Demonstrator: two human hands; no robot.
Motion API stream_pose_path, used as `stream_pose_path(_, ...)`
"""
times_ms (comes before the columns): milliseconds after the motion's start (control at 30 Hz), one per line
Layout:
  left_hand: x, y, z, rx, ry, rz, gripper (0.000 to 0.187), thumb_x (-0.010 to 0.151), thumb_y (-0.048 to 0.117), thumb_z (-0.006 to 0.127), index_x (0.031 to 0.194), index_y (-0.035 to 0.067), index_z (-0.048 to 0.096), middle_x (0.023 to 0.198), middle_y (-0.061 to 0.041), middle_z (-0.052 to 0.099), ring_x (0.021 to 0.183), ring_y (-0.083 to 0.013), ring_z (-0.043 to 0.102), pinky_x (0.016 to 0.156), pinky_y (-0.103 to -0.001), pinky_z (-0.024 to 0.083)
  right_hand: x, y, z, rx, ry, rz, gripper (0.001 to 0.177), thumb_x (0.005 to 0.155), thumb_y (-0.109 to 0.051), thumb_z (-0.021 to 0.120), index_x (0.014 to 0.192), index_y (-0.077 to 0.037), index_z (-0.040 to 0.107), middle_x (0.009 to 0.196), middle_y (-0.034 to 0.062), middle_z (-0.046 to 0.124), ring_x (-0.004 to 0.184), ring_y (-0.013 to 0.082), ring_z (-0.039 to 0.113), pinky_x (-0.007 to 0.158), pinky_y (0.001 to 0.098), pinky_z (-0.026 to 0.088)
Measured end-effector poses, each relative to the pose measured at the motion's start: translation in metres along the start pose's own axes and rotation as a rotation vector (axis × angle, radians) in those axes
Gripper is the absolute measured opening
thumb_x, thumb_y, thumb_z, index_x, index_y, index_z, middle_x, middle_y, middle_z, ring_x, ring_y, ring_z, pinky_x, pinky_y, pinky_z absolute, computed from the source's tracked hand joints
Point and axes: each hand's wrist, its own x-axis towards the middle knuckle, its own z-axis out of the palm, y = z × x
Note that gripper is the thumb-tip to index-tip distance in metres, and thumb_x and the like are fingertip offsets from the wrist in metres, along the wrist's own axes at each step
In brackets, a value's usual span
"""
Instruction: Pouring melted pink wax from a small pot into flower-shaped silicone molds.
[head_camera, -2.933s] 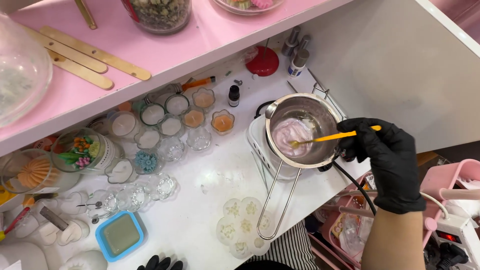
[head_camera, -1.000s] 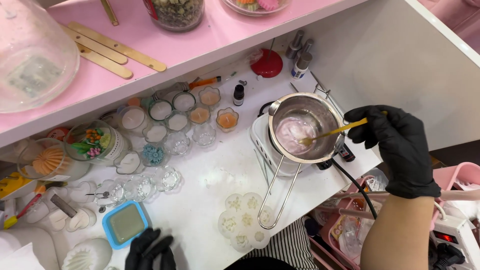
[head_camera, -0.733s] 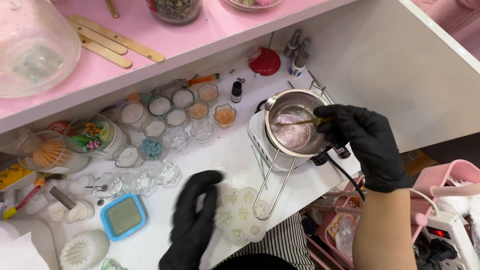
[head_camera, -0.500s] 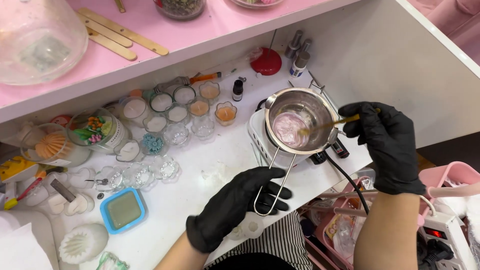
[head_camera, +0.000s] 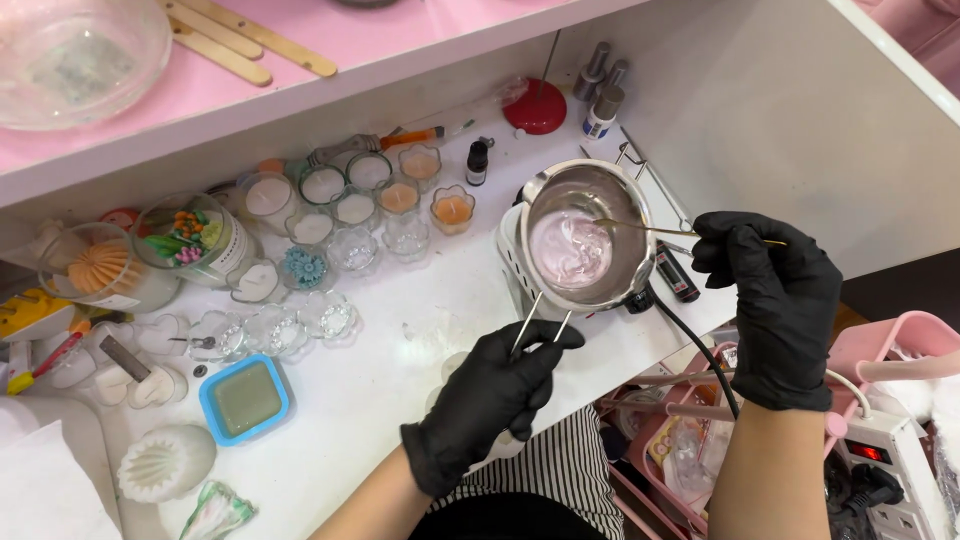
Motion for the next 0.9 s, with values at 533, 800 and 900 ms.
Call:
stream_pose_path(533,-0.122,-0.041,-0.062,0.257,0.344,-0.043,0.038,0.099,0.02,0.059,0.134,0.016,0.073,0.06,0.007,0.046,0.053,-0.0043,0.041,0.051,-0.023,0.036,-0.083,0.008,0.056,0.299,-0.162,0.009,0.031,0.113,-0.02,0.062,0.12,0.009,0.069,0.096,0.0173,0.073,0.082,0.022,0.068,0.084,0.0345,0.056)
stream_pose_path(800,-0.153,-0.059,-0.078,0.17,0.44,-0.072,0.036,0.097,0.019,0.059,0.129,0.015,0.077,0.058,0.005,0.044,0.05,-0.0063,0.039,0.047,-0.024,0.032,-0.109,0.019,0.062,0.419,-0.233,0.089,0.03,0.113,-0.02,0.06,0.122,0.008,0.068,0.097,0.0169,0.072,0.092,0.0262,0.07,0.083,0.0379,0.057)
stream_pose_path(900,-0.159,-0.063,-0.078,0.195,0.505,-0.131,0.035,0.096,0.019,0.06,0.127,0.016,0.078,0.057,0.004,0.048,0.049,-0.0069,0.04,0.046,-0.025,0.032,-0.117,0.029,0.058,0.485,-0.233,0.11,0.027,0.111,-0.017,0.059,0.122,0.006,0.066,0.113,0.0164,0.072,0.096,0.0284,0.071,0.085,0.0412,0.059)
